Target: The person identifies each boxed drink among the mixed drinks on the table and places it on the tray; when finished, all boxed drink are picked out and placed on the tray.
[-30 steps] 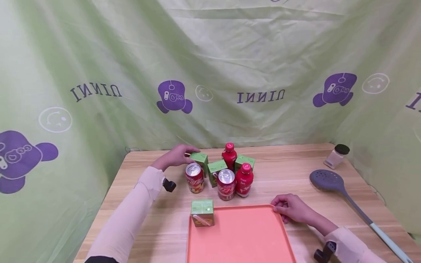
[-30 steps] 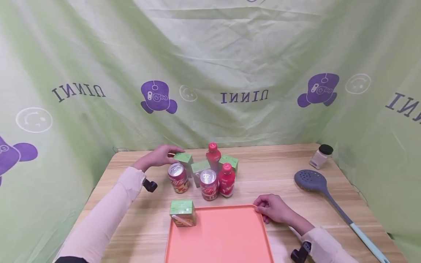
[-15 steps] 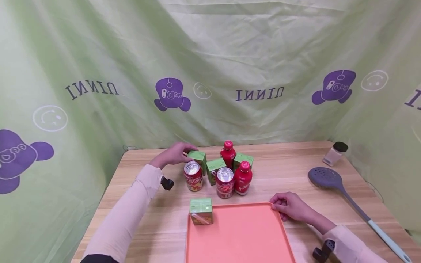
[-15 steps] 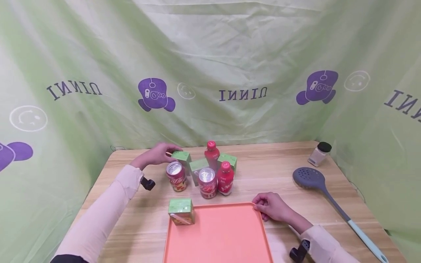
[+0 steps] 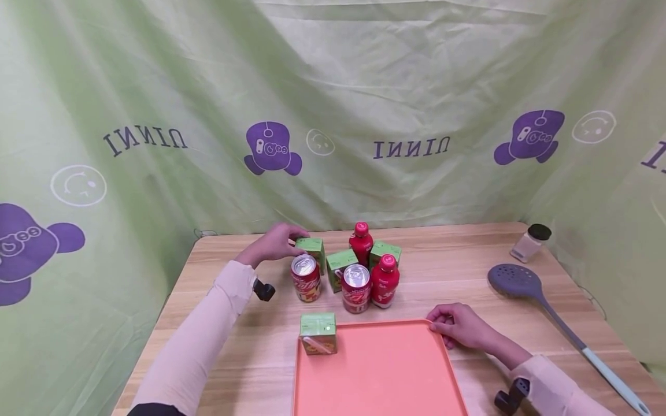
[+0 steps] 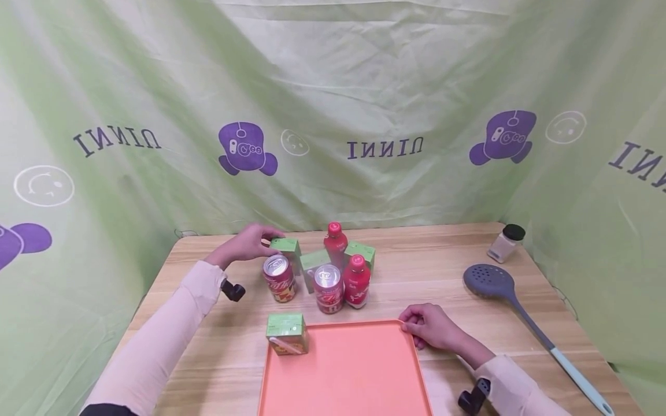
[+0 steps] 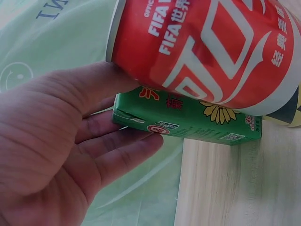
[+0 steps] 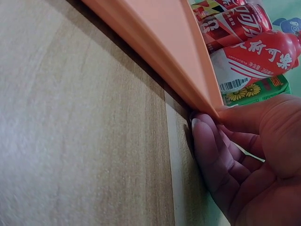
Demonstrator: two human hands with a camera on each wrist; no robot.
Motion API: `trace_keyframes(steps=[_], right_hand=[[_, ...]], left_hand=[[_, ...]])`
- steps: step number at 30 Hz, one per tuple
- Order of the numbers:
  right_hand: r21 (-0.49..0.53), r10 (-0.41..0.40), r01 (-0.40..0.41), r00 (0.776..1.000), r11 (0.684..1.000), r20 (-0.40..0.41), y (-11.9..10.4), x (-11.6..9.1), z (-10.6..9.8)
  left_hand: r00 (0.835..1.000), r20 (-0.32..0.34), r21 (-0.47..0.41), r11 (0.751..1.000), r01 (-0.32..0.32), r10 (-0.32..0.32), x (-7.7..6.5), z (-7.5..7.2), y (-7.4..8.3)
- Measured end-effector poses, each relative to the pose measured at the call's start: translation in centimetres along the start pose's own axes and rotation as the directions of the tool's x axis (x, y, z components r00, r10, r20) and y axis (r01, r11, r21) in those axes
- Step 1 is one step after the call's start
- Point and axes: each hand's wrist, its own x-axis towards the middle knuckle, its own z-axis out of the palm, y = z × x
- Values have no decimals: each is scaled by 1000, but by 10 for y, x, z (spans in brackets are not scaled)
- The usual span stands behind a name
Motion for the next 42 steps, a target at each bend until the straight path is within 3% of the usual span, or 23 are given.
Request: trace_keyframes(steps=[11,17,24,33,42], right_hand=[[-11,-2,2,1000,1000,-16,-1,2,1],[-11,-12,12,1000,1000,-14,2,1,2],[-17,-13,13,1000,1000,-25,2,0,2],[-14,-26,25,999,1000,-29,1,-1,3],[-17,-24,23,999,1000,-35,0,-3,3]], left_hand=[[999,-53,-14,1000,-3,3,-9,-8,-6],[997,-79,-5,1000,4,-5,-19,-16,2],[987,-160,28,1000,6,-2,-34,-32,27],[960,-279,66,998,20,-1,-55,-54,68],[953,-300,150,989,-6,51,-70,-57,105]])
